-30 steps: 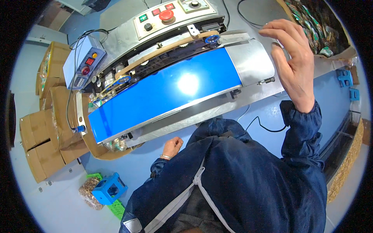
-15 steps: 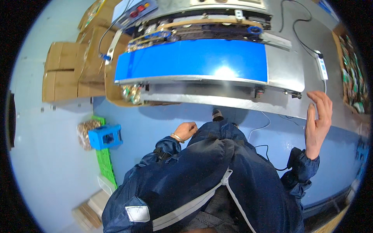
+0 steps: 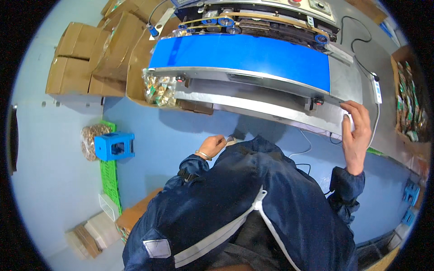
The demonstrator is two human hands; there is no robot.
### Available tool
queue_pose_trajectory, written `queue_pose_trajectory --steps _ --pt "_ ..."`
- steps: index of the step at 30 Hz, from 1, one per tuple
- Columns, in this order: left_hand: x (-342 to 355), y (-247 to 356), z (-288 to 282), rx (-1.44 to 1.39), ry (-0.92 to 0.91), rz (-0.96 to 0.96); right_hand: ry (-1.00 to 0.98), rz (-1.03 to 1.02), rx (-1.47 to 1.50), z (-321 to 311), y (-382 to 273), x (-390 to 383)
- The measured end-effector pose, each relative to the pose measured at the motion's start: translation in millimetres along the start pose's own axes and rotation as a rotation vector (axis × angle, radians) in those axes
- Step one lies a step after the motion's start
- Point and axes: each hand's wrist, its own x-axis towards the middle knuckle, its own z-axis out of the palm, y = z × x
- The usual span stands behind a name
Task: The person connects various power cables to a belt-driven machine on a metal table, handles a power strip, and presses control buttons on the machine.
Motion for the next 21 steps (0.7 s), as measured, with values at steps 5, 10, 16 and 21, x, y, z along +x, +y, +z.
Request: queue_pose_trajectory --steps 5,10,16,21 --pt "-13 -50 -38 0.077 0.014 0.001 -0.081 -0.001 0.067 53 -42 -7" --pt "-28 -102 -52 0.081 -0.075 -0.048 -0.180 -0.080 0.036 82 -82 -3" --pt "16 -68 -71 0.017 -0.069 0.128 -0.612 0.279 -0.101 99 -39 -60" --pt "66 -33 -75 0.050 -0.098 0.162 -0.687 0.569 -0.145 111 33 -96"
